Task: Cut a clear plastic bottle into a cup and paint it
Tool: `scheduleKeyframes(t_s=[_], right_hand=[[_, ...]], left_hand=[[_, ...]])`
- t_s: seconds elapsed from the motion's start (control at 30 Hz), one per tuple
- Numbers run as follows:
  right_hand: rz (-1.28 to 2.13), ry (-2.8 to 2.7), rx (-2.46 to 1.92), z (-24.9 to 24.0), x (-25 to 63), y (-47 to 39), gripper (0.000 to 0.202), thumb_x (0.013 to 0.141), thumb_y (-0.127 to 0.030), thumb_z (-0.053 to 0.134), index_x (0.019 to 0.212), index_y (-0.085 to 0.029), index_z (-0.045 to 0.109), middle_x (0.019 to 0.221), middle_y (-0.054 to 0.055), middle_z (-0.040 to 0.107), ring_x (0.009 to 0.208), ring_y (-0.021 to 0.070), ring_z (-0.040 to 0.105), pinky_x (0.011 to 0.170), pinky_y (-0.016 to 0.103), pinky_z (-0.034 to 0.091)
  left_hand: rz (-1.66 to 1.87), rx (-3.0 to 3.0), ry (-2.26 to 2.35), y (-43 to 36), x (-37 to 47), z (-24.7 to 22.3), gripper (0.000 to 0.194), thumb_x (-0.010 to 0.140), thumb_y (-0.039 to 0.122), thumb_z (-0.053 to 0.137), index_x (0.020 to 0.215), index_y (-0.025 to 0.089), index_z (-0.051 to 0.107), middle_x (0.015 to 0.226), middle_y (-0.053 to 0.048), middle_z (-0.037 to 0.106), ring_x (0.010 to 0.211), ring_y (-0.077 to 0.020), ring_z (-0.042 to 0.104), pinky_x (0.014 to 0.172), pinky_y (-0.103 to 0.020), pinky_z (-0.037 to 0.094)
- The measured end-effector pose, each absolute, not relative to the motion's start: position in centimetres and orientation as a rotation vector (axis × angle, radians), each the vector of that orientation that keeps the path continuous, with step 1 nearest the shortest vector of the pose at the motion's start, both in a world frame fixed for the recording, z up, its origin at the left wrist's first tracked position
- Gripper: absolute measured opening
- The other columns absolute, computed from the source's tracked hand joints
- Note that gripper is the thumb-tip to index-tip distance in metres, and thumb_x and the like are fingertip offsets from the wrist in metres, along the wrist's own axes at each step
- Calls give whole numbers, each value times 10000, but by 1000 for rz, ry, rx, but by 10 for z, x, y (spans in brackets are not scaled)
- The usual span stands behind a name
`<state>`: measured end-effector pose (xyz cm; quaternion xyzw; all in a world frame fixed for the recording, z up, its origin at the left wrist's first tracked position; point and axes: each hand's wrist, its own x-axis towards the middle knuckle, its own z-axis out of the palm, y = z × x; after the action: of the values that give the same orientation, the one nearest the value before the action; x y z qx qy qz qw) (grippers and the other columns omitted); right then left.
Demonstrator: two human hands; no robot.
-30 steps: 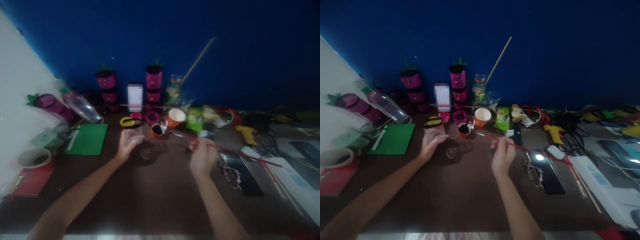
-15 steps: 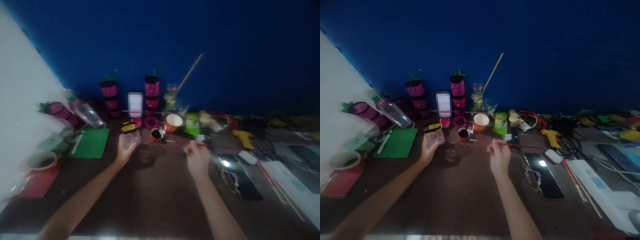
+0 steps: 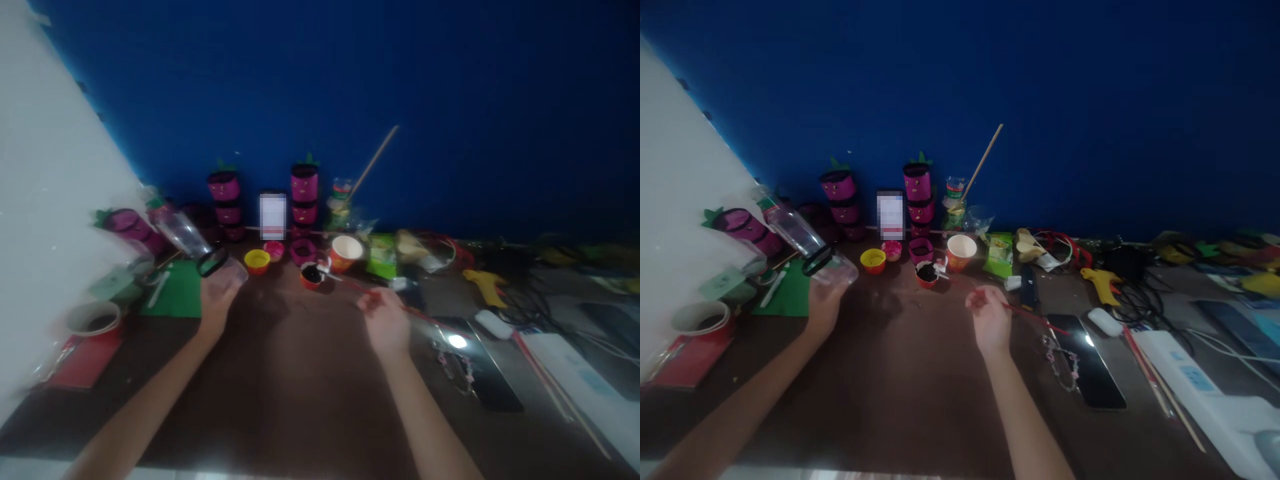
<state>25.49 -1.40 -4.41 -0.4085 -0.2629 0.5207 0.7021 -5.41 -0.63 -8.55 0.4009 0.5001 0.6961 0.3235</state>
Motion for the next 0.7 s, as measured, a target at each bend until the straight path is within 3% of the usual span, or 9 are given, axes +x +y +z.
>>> scheduleKeyframes(t_s=[0.17,0.3,0.53,0.7], right_hand=[[1187,-590,-913,-51,253,-12,102,612,-260,680,659,-187,627,589,-28,578,543,85,552,520,211,442],[1207,-618,-906,-54,253,-11,170,647,-322,638,711,-168,668,623,14,614,591,113,584,557,244,477],[1153,-699,-896,-53,252,-12,155,659,-314,696,720,-190,624,603,-17,611,557,100,579,522,224,470],[1023,-734,-965,-40,261,-7,258,619,-331,770,692,-198,562,521,-62,568,459,85,539,450,202,437]], left_hand=[[1777,1023,1340,-7,-55,-96,470,624,327,761,1018,169,559,1063,-96,647,1003,-248,638,897,-415,510],[1756,1118,1343,-13,-54,-95,545,626,324,758,1082,172,502,1100,-108,627,1013,-244,634,897,-411,510],[1254,1983,1632,-26,-49,-98,723,651,378,731,1264,172,408,1240,-144,548,1146,-300,540,973,-478,446],[1064,2314,1712,-25,-52,-103,612,680,428,691,1193,167,485,1228,-159,475,1190,-332,434,990,-509,402]])
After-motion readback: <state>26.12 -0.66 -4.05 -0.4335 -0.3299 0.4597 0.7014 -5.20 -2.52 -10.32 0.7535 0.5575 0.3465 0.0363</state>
